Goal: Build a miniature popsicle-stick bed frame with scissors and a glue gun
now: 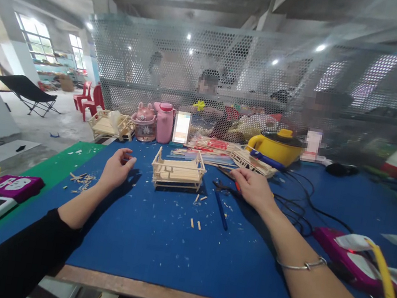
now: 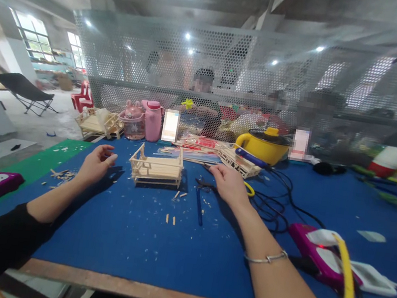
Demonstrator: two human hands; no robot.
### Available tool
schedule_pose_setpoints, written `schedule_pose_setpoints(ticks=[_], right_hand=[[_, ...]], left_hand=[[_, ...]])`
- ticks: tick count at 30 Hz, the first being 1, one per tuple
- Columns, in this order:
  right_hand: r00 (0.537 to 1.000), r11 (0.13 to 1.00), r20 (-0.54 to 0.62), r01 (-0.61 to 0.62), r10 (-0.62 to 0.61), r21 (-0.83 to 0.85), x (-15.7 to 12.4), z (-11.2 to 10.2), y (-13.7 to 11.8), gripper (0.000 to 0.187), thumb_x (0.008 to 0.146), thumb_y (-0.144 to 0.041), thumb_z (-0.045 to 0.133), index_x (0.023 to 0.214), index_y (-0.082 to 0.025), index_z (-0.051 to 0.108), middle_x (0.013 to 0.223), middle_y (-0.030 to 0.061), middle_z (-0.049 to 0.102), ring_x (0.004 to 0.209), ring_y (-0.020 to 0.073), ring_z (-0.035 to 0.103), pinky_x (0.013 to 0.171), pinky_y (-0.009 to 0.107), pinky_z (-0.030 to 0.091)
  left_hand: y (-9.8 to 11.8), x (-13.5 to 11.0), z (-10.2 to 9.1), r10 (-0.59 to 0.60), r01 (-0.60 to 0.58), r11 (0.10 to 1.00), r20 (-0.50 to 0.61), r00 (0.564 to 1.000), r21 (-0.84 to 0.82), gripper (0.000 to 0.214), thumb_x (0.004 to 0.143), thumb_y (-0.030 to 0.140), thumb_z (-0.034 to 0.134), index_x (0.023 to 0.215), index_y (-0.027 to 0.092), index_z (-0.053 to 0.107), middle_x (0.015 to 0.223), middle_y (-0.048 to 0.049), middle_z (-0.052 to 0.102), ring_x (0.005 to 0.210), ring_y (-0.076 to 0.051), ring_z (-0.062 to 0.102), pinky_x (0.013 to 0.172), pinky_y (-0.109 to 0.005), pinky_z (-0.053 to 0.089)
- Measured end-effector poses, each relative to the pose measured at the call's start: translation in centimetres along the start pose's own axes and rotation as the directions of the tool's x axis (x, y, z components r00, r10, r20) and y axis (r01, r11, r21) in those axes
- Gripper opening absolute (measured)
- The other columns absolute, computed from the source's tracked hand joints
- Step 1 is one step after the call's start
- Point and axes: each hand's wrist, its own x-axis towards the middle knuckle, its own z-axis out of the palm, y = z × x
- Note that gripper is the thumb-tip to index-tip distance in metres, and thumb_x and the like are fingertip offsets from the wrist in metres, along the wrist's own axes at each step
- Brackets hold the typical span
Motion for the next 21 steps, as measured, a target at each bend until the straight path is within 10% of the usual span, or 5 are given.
schedule_pose_setpoints(ticks=[5, 10, 14, 21], right_hand=[[0.982, 0.991, 0.135, 0.133, -0.130, -0.012, -0.7, 0.5, -1.3, 0.030, 0.084, -0.037, 0.046, 0.077, -0.017, 0.067, 0.075, 0.0046, 0.068, 0.070, 0.0170, 0.059, 0.066, 0.027, 0.041], [0.843, 0.941, 0.447, 0.340, -0.300, -0.008, -2.0, 2.2, -3.4, 0.025, 0.082, -0.029, 0.051, 0.094, -0.020, 0.071, 0.092, 0.0042, 0.072, 0.083, 0.0180, 0.063, 0.076, 0.027, 0.045], [0.847, 0.903, 0.458, 0.388, -0.270, -0.184, -2.4, 3.9, -4.3, 0.033, 0.085, -0.026, 0.047, 0.112, -0.026, 0.064, 0.111, 0.0046, 0.068, 0.100, 0.0203, 0.062, 0.084, 0.030, 0.044], [0.842, 0.877, 0.470, 0.412, -0.263, -0.248, -2.4, 4.0, -4.7, 0.023, 0.085, -0.035, 0.049, 0.087, -0.024, 0.069, 0.092, 0.0036, 0.071, 0.083, 0.0180, 0.064, 0.069, 0.025, 0.043]], left_hand=[[-0.3, 0.0, -0.1, -0.002, 0.002, 1.000, -0.004, 1.000, 0.019, 0.038, 0.074, 0.041, 0.055, 0.104, 0.019, 0.050, 0.080, -0.0009, 0.057, 0.064, -0.015, 0.058, 0.063, -0.030, 0.047], [-0.2, 0.0, -0.1, 0.004, -0.004, 1.000, -0.017, 1.000, 0.031, 0.038, 0.074, 0.041, 0.055, 0.104, 0.018, 0.050, 0.079, -0.0004, 0.057, 0.062, -0.014, 0.057, 0.063, -0.029, 0.046], [0.1, -0.1, 0.0, 0.020, -0.019, 0.999, -0.040, 0.999, 0.030, 0.037, 0.075, 0.040, 0.055, 0.105, 0.019, 0.050, 0.079, 0.0009, 0.056, 0.062, -0.013, 0.056, 0.064, -0.029, 0.045], [0.4, -0.2, -0.1, 0.057, -0.055, 0.998, -0.062, 0.996, 0.029, 0.032, 0.077, 0.038, 0.053, 0.103, 0.019, 0.050, 0.079, 0.0012, 0.055, 0.061, -0.012, 0.055, 0.062, -0.029, 0.045]])
